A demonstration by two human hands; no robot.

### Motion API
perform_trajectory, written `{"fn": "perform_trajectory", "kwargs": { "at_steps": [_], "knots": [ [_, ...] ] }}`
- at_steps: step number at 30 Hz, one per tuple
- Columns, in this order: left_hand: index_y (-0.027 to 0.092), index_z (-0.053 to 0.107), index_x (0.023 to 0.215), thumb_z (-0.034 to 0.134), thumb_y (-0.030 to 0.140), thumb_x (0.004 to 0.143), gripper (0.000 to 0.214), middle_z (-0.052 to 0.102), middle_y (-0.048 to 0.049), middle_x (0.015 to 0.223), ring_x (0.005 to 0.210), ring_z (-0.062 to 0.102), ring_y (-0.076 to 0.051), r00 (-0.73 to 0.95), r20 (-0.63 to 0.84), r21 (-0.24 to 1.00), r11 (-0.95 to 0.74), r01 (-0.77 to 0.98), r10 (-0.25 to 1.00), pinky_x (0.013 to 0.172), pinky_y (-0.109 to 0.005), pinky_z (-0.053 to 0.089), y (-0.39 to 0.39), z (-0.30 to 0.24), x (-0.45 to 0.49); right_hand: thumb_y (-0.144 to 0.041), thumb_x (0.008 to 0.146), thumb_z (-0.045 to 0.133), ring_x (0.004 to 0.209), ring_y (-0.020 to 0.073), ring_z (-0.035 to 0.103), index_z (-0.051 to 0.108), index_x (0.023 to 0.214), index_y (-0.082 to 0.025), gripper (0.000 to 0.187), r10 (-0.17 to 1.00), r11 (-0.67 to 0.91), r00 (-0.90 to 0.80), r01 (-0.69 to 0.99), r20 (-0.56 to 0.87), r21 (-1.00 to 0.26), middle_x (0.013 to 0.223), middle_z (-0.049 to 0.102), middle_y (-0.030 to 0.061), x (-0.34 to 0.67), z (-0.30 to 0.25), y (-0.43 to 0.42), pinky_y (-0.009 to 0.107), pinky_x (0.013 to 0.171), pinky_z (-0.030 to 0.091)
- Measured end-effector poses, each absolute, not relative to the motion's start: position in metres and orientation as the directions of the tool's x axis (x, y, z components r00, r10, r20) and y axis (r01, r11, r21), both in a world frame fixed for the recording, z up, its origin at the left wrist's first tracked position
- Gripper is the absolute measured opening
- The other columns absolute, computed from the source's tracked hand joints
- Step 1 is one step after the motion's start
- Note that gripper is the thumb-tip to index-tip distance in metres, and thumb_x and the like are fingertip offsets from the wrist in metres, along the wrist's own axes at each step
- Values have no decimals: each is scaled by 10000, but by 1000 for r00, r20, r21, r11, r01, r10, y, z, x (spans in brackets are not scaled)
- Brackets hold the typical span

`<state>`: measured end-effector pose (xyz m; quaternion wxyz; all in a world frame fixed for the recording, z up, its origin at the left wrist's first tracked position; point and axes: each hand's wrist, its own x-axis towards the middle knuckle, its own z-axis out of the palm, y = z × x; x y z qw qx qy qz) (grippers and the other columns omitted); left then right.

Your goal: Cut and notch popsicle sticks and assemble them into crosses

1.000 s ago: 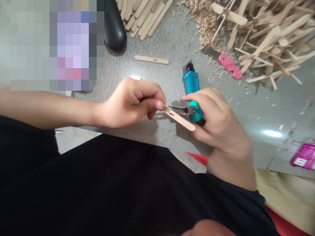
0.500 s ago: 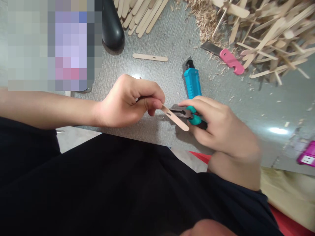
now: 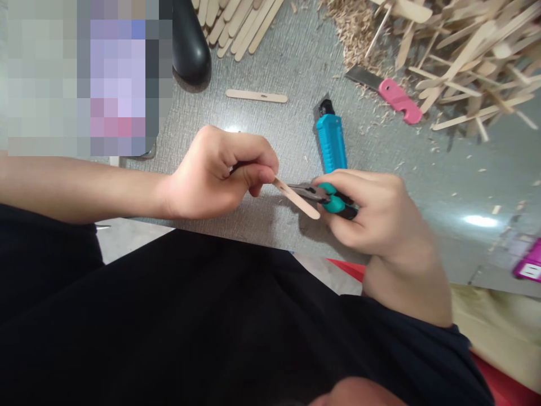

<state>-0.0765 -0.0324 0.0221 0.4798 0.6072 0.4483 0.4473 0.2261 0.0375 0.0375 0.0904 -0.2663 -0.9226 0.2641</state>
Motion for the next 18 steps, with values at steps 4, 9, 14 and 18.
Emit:
{"fn": "perform_trajectory", "kwargs": {
  "at_steps": [4, 9, 14, 18],
  "knots": [
    [202, 674, 801, 746, 219, 1018, 229, 701, 13, 634, 500, 575, -81, 280, 82, 996, -69, -55, 956, 514, -224, 446, -31, 20, -75, -161, 748, 642, 639, 223, 635, 657, 1020, -311, 311, 563, 718, -826, 469, 33, -515, 792, 699, -9, 223, 41, 35, 375, 585, 470],
    [191, 673, 868, 798, 329, 1090, 290, 651, 27, 573, 448, 514, -79, 303, -49, 987, 92, -129, 952, 444, -236, 371, -31, 22, -76, -143, 748, 658, 616, 185, 549, 639, 928, -291, 233, 619, 731, -770, 496, 152, -468, 731, 613, -26, 218, 42, 33, 349, 563, 404],
    [213, 645, 849, 878, 478, 1078, 421, 570, 53, 514, 429, 442, -85, 258, -75, 953, 145, -266, 963, 439, -265, 322, -30, 22, -75, -226, 795, 655, 587, 178, 485, 680, 901, -275, 119, 653, 757, -593, 538, 471, -370, 710, 588, -10, 223, 31, 46, 359, 554, 368],
    [231, 625, 913, 852, 427, 1092, 349, 676, 28, 595, 446, 488, -89, 182, -158, 951, 199, -236, 970, 440, -261, 331, -32, 20, -70, -284, 824, 654, 635, 225, 564, 664, 912, -288, 89, 691, 709, -515, 618, 507, -339, 751, 653, 29, 225, 20, 53, 398, 616, 447]
  ]
}}
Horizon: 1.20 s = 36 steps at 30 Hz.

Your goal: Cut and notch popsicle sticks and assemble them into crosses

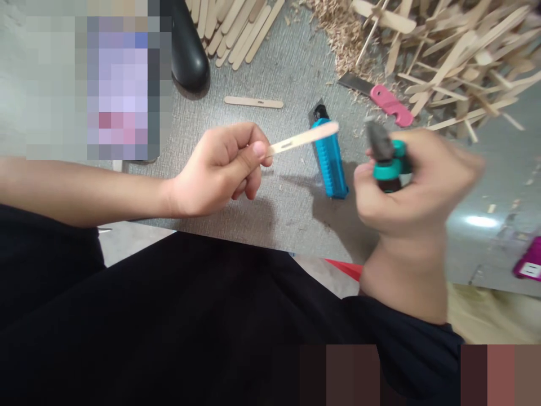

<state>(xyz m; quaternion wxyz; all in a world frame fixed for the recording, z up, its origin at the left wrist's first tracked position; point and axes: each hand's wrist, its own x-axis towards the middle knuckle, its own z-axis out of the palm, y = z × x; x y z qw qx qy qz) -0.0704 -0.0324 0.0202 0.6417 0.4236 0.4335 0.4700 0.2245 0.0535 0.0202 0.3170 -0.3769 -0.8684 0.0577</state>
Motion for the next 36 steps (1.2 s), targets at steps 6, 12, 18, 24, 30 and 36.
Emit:
{"fn": "perform_trajectory", "kwargs": {
  "at_steps": [6, 12, 18, 24, 30, 36],
  "knots": [
    [244, 600, 1002, 729, 366, 1168, 243, 763, 5, 680, 453, 549, -95, 270, -114, 939, 192, -286, 956, 431, -249, 377, -37, 16, -68, -258, 864, 695, 888, 309, 704, 654, 1160, -290, 301, 656, 749, -636, 615, 407, -247, 981, 745, 85, 215, 9, 41, 441, 766, 547],
    [250, 550, 1028, 772, 545, 1169, 395, 819, -11, 762, 527, 688, -99, 429, -105, 897, 271, -348, 897, 498, -217, 488, -39, 16, -70, -302, 926, 717, 905, 315, 702, 623, 1232, -306, 321, 615, 779, -648, 589, 449, -216, 1028, 736, 86, 215, 5, 37, 469, 787, 577],
    [255, 501, 1027, 747, 654, 1159, 486, 899, -65, 916, 607, 808, -126, 565, -107, 832, 384, -399, 818, 561, -213, 580, -42, 19, -70, -337, 1023, 655, 944, 320, 696, 590, 1245, -307, 234, 639, 743, -596, 642, 485, -190, 1042, 711, 88, 201, -5, 26, 499, 818, 596],
    [258, 514, 1021, 764, 694, 1132, 515, 901, -71, 914, 623, 836, -159, 572, -85, 820, 383, -425, 816, 559, -224, 624, -44, 19, -67, -337, 1075, 654, 975, 337, 673, 576, 1270, -305, 212, 636, 745, -584, 636, 504, -202, 1071, 699, 97, 196, -10, 22, 533, 859, 557],
    [254, 509, 1030, 746, 675, 1148, 497, 917, -98, 981, 698, 879, -179, 597, -70, 806, 398, -438, 799, 615, -232, 675, -45, 17, -68, -289, 1107, 661, 983, 320, 699, 547, 1293, -320, 220, 661, 736, -601, 636, 451, -232, 1058, 706, 92, 190, -6, 14, 509, 845, 606],
    [258, 496, 1017, 793, 674, 1119, 522, 903, -93, 925, 757, 912, -224, 604, -39, 779, 403, -480, 796, 659, -264, 722, -47, 15, -65, -333, 1083, 613, 881, 300, 708, 587, 1246, -303, 168, 673, 724, -580, 644, 460, -247, 998, 711, 72, 186, -17, 7, 468, 733, 572]
  ]
}}
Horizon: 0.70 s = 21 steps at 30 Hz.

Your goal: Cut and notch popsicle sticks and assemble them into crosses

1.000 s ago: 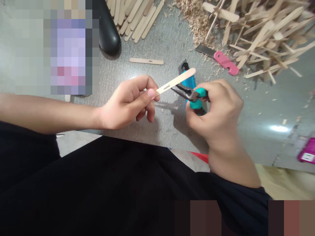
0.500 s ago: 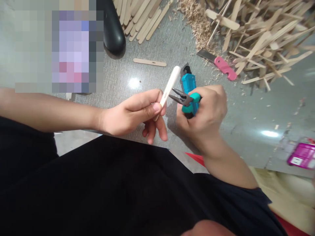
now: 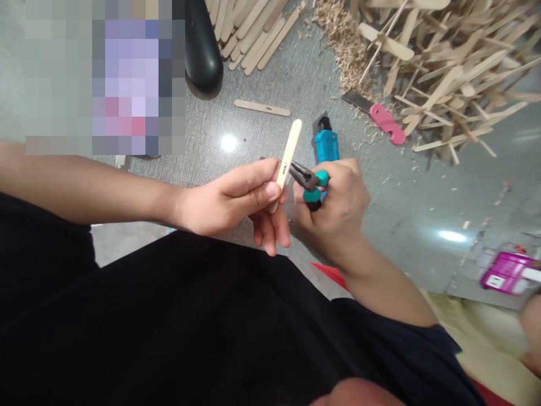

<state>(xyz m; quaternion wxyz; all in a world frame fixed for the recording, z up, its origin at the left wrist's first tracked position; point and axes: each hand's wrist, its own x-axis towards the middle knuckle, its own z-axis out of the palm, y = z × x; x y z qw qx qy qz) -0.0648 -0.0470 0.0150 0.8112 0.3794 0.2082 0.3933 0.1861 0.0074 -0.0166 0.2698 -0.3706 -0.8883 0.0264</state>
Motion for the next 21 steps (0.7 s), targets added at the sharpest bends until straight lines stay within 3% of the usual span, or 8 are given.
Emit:
{"fn": "perform_trajectory", "kwargs": {
  "at_steps": [6, 9, 13, 17, 21],
  "knots": [
    [244, 528, 1009, 770, 706, 1123, 534, 893, -88, 934, 769, 895, -195, 534, -56, 842, 327, -429, 844, 667, -254, 707, -47, 12, -65, -302, 1035, 648, 813, 282, 709, 666, 1160, -297, 126, 671, 738, -600, 593, 436, -320, 922, 737, 54, 192, -9, 13, 432, 721, 552],
    [232, 590, 1052, 835, 716, 1078, 543, 852, -37, 921, 777, 854, -152, 340, -47, 893, 192, -406, 939, 700, -244, 693, -44, 9, -64, -255, 965, 683, 771, 259, 683, 680, 1138, -286, 175, 634, 769, -671, 493, 385, -407, 913, 729, 46, 199, 1, 21, 401, 681, 513],
    [238, 644, 1051, 919, 797, 963, 629, 749, 4, 902, 697, 727, -108, 63, 24, 932, 0, -363, 998, 630, -239, 622, -34, 9, -62, -197, 931, 716, 729, 220, 648, 678, 1123, -295, 219, 593, 761, -757, 414, 276, -500, 903, 706, 24, 209, 14, 30, 365, 634, 463],
    [233, 636, 913, 920, 802, 959, 638, 659, 10, 785, 584, 590, -90, 75, 28, 963, -6, -271, 997, 524, -256, 510, -29, 11, -63, -185, 943, 717, 693, 207, 620, 665, 1101, -304, 205, 553, 747, -812, 384, 187, -542, 860, 670, 1, 213, 24, 34, 357, 620, 471],
    [244, 583, 865, 841, 803, 1028, 637, 643, 18, 720, 551, 551, -88, 82, -2, 981, 18, -192, 997, 498, -250, 460, -32, 9, -64, -138, 871, 727, 693, 210, 601, 655, 1054, -297, 253, 597, 745, -772, 434, 217, -506, 837, 652, 2, 215, 30, 36, 357, 611, 429]
  ]
}}
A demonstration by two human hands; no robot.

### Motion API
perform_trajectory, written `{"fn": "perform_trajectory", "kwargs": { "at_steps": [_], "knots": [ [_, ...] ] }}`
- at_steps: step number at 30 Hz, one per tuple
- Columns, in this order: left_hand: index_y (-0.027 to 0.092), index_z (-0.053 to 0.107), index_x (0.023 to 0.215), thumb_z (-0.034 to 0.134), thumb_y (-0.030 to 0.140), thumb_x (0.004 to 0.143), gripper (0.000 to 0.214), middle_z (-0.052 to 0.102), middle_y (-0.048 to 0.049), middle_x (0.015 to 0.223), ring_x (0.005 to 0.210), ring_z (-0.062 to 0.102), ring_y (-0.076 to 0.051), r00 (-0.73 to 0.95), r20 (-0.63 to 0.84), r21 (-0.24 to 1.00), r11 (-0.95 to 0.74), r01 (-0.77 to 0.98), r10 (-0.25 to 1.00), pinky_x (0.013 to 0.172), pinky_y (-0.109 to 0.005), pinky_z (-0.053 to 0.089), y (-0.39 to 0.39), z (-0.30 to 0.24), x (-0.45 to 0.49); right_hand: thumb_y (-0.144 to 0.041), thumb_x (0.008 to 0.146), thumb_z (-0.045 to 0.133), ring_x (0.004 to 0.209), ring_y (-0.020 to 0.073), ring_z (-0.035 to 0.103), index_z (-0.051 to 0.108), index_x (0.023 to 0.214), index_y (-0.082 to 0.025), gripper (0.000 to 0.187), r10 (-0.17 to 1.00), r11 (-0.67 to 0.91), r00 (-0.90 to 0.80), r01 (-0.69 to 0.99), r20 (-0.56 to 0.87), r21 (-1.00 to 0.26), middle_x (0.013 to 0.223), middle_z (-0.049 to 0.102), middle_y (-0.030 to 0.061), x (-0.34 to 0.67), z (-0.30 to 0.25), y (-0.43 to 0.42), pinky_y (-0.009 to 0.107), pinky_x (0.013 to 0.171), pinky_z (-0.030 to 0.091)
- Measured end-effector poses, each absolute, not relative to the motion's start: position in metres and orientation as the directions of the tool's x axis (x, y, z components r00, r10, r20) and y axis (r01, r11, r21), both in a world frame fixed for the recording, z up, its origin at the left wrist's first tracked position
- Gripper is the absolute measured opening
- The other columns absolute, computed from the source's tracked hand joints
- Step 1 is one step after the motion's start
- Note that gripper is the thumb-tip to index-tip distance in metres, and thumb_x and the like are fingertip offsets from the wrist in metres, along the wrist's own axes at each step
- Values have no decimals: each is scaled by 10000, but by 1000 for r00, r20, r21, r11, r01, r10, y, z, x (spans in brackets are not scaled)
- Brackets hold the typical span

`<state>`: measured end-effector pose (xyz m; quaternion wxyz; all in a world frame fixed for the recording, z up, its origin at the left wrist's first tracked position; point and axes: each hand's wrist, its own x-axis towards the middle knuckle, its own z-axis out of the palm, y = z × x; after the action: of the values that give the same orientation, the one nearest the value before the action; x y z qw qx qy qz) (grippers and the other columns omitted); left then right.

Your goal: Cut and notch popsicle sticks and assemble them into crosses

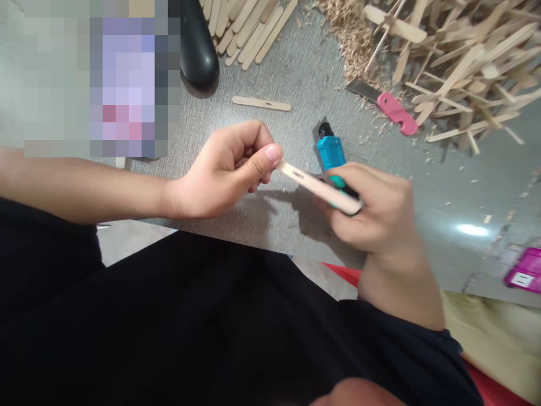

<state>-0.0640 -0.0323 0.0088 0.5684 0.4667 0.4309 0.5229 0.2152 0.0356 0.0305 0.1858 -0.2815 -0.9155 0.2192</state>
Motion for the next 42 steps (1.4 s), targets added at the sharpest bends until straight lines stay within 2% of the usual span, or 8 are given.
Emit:
{"fn": "perform_trajectory", "kwargs": {
  "at_steps": [6, 12, 17, 23, 28, 31, 38, 42],
  "knots": [
    [258, 521, 869, 767, 763, 1100, 608, 708, -3, 776, 617, 645, -108, 31, -34, 993, 37, -113, 999, 570, -251, 550, -36, 4, -65, -96, 899, 696, 675, 210, 584, 651, 1021, -291, 235, 681, 726, -676, 575, 281, -377, 830, 643, 9, 217, 31, 38, 377, 623, 385],
    [249, 574, 880, 767, 807, 1082, 624, 723, 3, 765, 605, 656, -108, 37, 14, 995, -10, -103, 999, 546, -254, 553, -36, -2, -67, -84, 866, 714, 839, 279, 717, 639, 1166, -319, 388, 630, 758, -748, 535, 208, -374, 985, 733, 42, 216, 29, 36, 407, 705, 537],
    [253, 557, 865, 781, 791, 1081, 622, 682, 13, 731, 590, 637, -104, 56, 21, 991, -13, -131, 998, 521, -250, 525, -35, -1, -65, -86, 887, 724, 851, 282, 744, 629, 1207, -318, 407, 611, 767, -766, 512, 200, -386, 1010, 742, 44, 215, 30, 35, 411, 710, 577],
    [262, 484, 854, 767, 833, 1066, 671, 662, 24, 733, 586, 584, -82, 186, -18, 971, 62, -231, 982, 516, -221, 506, -35, -2, -64, -142, 955, 702, 946, 346, 780, 635, 1244, -303, 337, 608, 791, -738, 532, 293, -302, 1093, 771, 109, 212, 24, 32, 476, 796, 624],
    [247, 515, 857, 755, 786, 1102, 639, 642, 21, 733, 579, 579, -70, 274, -28, 955, 107, -278, 961, 520, -224, 491, -37, 4, -63, -310, 1079, 688, 960, 374, 766, 650, 1266, -306, 190, 583, 812, -722, 539, 373, -226, 1076, 756, 121, 212, 18, 32, 525, 820, 620],
    [248, 502, 852, 763, 777, 1102, 641, 635, 26, 730, 583, 572, -72, 270, -25, 950, 106, -292, 962, 529, -231, 492, -37, 3, -63, -333, 1074, 704, 991, 377, 775, 671, 1298, -310, 228, 576, 817, -736, 517, 354, -255, 1115, 764, 127, 214, 17, 35, 531, 841, 638],
    [260, 520, 859, 831, 758, 1060, 620, 675, 14, 736, 597, 582, -102, 177, 17, 959, 33, -280, 984, 558, -268, 537, -34, -4, -64, -95, 895, 697, 1055, 338, 823, 679, 1335, -346, 507, 579, 771, -795, 464, 180, -436, 1177, 802, 81, 217, 29, 38, 468, 867, 684],
    [260, 566, 869, 835, 822, 1019, 641, 709, -16, 785, 628, 613, -127, 179, -9, 972, 51, -230, 984, 582, -303, 542, -32, 1, -64, -87, 855, 695, 1030, 325, 828, 691, 1325, -308, 520, 558, 760, -821, 444, 125, -475, 1184, 814, 91, 219, 35, 41, 449, 850, 679]
  ]
}}
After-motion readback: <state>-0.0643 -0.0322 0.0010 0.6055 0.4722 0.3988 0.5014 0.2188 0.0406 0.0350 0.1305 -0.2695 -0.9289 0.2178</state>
